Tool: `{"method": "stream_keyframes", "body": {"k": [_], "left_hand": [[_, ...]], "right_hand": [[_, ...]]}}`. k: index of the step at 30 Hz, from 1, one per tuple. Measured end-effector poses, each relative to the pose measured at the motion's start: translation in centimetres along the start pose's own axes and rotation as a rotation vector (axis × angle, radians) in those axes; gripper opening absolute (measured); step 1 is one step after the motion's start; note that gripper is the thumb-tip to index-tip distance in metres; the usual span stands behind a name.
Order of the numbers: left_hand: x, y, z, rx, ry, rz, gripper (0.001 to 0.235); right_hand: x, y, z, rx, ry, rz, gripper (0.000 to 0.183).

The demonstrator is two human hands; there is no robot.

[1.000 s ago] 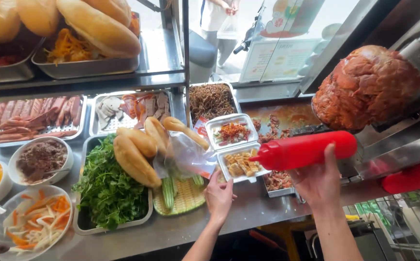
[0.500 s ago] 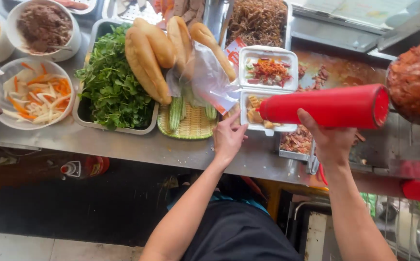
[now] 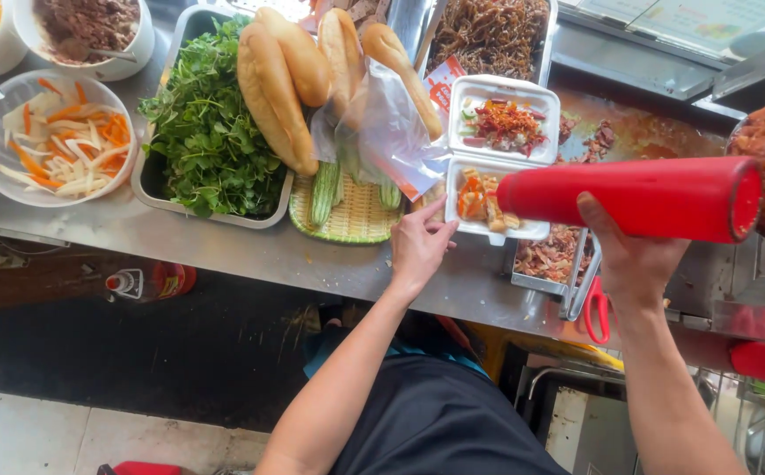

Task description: The person assembles a meal in a white styrofoam container by adding sliced cucumbers, shredded vegetables, and cooked meat using tongs and scissors. They then add a red sauce from a squeeze bottle and place a fried flatbread into the container before closing it.

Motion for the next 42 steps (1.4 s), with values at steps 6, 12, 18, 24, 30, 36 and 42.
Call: {"method": "stream_keyframes", "body": {"k": [6,12,18,24,30,36,42], "left_hand": [[-0.3,0.4,-0.7,-0.040,0.043,0.043,0.051],[0.0,0.2,-0.5,-0.059,0.077,0.060,0.052],[0.0,0.6,-0.6,-0.060,0.074,0.068,0.054],[0.1,0.7,-0.9,-0.078,0.100,0.090,0.053],[-1.5,2.1,-2.3,-0.095,0.112,0.108,0.048],[0.5,4.2,-4.5,-0.024,0.183,0.290,0.032],[11.1,8.2,-8.8,0.207,-0.042,0.533,0.064]], "right_hand": [[-1.7,0.3,0.3,0.031,0.019,-0.022,0.058],[-3.2,0.3,0.5,0.037,0.060,-0.036,0.056],[-4.2,0.3,0.3,0.025,0.110,-0.060,0.055],[-5.3,0.5,-0.8,0.043,0.193,-0.104,0.051],[-6.4,3.2,-2.9,0.279,0.059,-0.365,0.051],[-4.1,8.4,-7.9,0.733,-0.745,-1.018,0.080],[-3.4,11.1,-5.7,0.839,-1.122,-1.312,0.078]]}}
Point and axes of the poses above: each hand's wrist, its own y-axis away from the middle knuckle, its own x-axis out of the palm, z = x × y, the point moved 5 cm from there along -y, towards the middle knuckle, and after that the axes turned 10 degrees about -x, right-handed, at the moved point
